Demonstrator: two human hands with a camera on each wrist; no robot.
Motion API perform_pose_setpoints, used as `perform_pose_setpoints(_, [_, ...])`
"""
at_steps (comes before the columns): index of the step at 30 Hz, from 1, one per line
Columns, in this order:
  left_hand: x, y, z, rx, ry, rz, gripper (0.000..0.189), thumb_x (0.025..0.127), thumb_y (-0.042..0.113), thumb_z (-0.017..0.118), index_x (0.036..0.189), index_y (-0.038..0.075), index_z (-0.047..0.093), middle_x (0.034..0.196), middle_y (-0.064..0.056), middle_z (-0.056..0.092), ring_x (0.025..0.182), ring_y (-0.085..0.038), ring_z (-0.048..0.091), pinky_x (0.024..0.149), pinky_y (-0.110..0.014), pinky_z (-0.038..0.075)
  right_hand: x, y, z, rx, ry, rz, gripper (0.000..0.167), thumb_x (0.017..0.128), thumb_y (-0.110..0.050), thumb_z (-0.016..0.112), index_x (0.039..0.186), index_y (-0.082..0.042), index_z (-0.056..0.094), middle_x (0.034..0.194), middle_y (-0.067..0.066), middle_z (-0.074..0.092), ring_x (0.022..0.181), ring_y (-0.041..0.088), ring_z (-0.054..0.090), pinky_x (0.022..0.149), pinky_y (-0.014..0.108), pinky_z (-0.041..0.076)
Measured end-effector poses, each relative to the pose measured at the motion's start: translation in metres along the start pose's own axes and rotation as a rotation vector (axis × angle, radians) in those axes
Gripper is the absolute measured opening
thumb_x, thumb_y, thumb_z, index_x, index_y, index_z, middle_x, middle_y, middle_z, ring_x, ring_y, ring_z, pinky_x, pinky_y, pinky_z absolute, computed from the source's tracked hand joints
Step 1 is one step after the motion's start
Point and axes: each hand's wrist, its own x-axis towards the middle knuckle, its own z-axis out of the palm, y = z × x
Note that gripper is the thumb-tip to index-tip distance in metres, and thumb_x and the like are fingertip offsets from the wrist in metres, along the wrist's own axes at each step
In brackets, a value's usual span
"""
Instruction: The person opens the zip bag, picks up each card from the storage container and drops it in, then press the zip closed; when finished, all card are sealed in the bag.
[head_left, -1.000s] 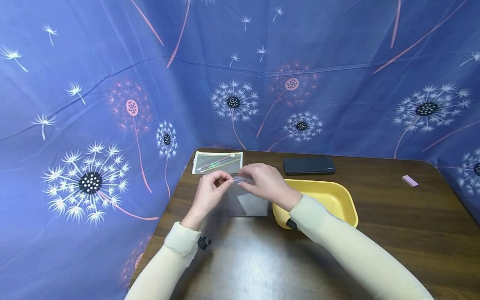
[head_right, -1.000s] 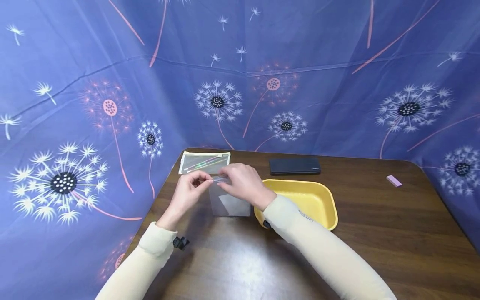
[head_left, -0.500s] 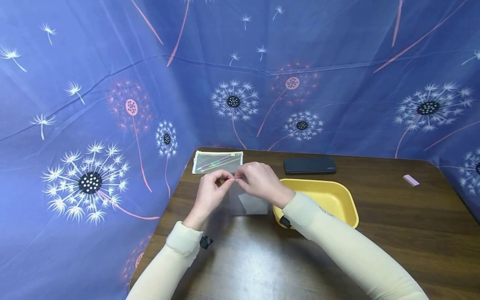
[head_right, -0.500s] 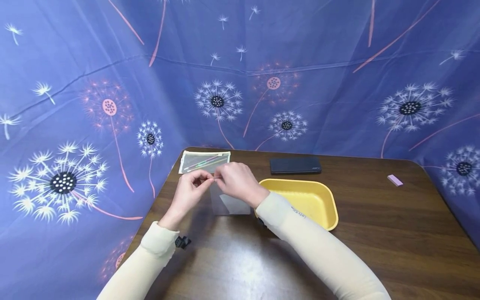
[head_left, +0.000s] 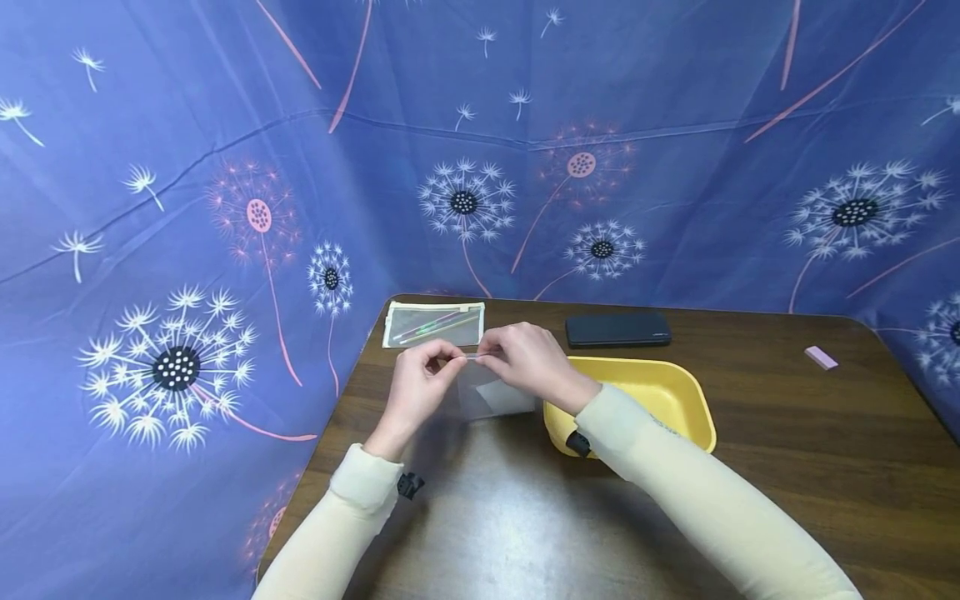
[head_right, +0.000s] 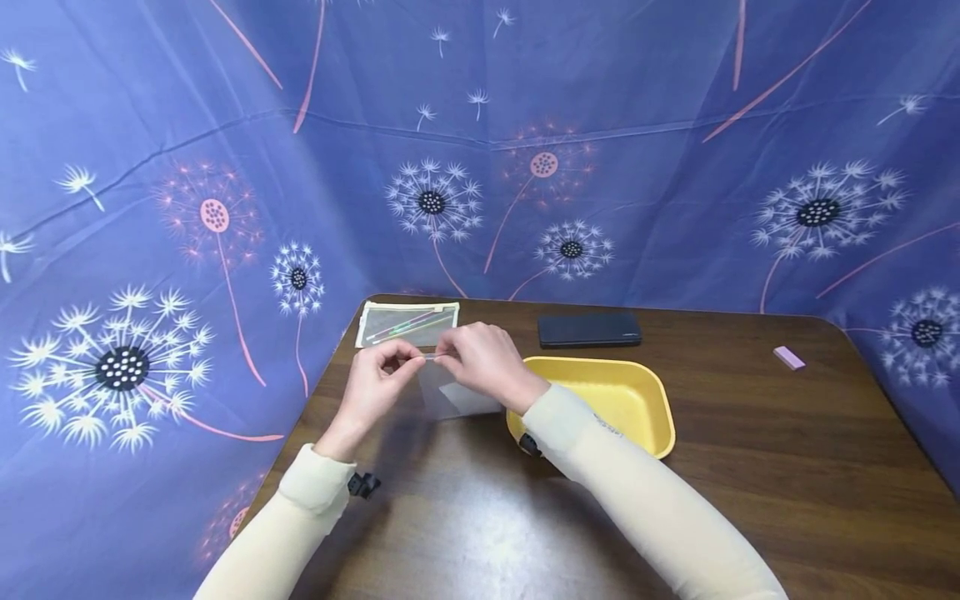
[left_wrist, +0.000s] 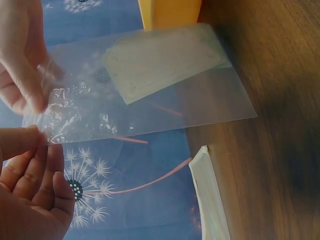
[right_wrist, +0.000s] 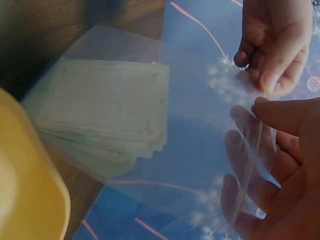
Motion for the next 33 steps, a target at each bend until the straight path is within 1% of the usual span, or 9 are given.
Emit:
perform_pose_setpoints(3, [0.0, -0.001, -0.001, -0.006, 0.007, -0.002, 0.003, 0.09, 0.006, 0.078, 0.088, 0.008, 0.078, 0.075, 0.001, 0.069, 0.061, -0.015, 0.054, 0.057, -0.024, 0.042, -0.005, 0.004, -0.004, 0.018, 0.0, 0.021, 0.007, 0.095, -0.027, 0.078, 0.091, -0.022, 0.078, 0.087, -0.011, 0.075, 0.075, 0.008, 0.067, 0.068, 0.038, 0.055])
perform_pose_setpoints(9, [-0.001, -0.001, 0.0, -0.022, 0.016, -0.011, 0.006, 0.09, 0.003, 0.078, 0.088, 0.009, 0.078, 0.075, -0.001, 0.069, 0.061, -0.015, 0.054, 0.056, -0.023, 0.042, -0.015, 0.015, -0.011, 0.051, 0.006, 0.039, 0.005, 0.094, -0.026, 0.079, 0.091, -0.022, 0.079, 0.087, -0.011, 0.075, 0.071, 0.005, 0.065, 0.065, 0.036, 0.054])
perform_pose_setpoints(15, [0.001, 0.001, -0.002, -0.046, 0.022, -0.007, 0.005, 0.089, 0.002, 0.078, 0.088, 0.007, 0.079, 0.075, -0.004, 0.07, 0.061, -0.016, 0.053, 0.056, -0.023, 0.042, -0.023, 0.027, -0.019, 0.056, 0.017, 0.058, 0.005, 0.095, -0.028, 0.078, 0.093, -0.023, 0.08, 0.09, -0.012, 0.076, 0.073, 0.005, 0.067, 0.065, 0.037, 0.054])
perform_pose_setpoints(19, [0.001, 0.0, -0.003, -0.033, 0.025, -0.016, 0.006, 0.089, 0.003, 0.079, 0.087, 0.009, 0.079, 0.076, -0.001, 0.071, 0.061, -0.015, 0.053, 0.057, -0.023, 0.042, -0.031, 0.035, -0.024, 0.069, 0.014, 0.089, 0.006, 0.095, -0.028, 0.078, 0.094, -0.023, 0.08, 0.087, -0.013, 0.075, 0.071, 0.003, 0.065, 0.063, 0.035, 0.053])
perform_pose_setpoints(23, [0.0, -0.001, -0.005, -0.015, 0.014, -0.027, 0.005, 0.09, 0.005, 0.079, 0.088, 0.009, 0.079, 0.076, 0.0, 0.071, 0.061, -0.015, 0.054, 0.057, -0.023, 0.042, -0.039, 0.042, -0.029, 0.084, 0.004, 0.117, 0.006, 0.095, -0.028, 0.077, 0.094, -0.023, 0.08, 0.084, -0.016, 0.073, 0.069, 0.003, 0.063, 0.063, 0.035, 0.051])
perform_pose_setpoints(27, [0.0, -0.002, -0.005, -0.007, 0.007, -0.038, 0.004, 0.091, 0.007, 0.078, 0.088, 0.01, 0.079, 0.079, 0.001, 0.072, 0.062, -0.016, 0.054, 0.057, -0.023, 0.042, -0.045, 0.047, -0.032, 0.072, 0.015, 0.117, 0.006, 0.095, -0.03, 0.078, 0.093, -0.024, 0.08, 0.083, -0.018, 0.072, 0.073, 0.005, 0.064, 0.065, 0.037, 0.051])
perform_pose_setpoints(33, [0.0, -0.001, -0.005, 0.0, 0.015, -0.032, 0.005, 0.09, 0.006, 0.078, 0.088, 0.01, 0.08, 0.079, 0.0, 0.072, 0.061, -0.017, 0.054, 0.056, -0.024, 0.042, -0.051, 0.052, -0.036, 0.05, 0.03, 0.118, 0.006, 0.094, -0.03, 0.079, 0.092, -0.025, 0.08, 0.084, -0.019, 0.073, 0.077, 0.008, 0.067, 0.066, 0.039, 0.051])
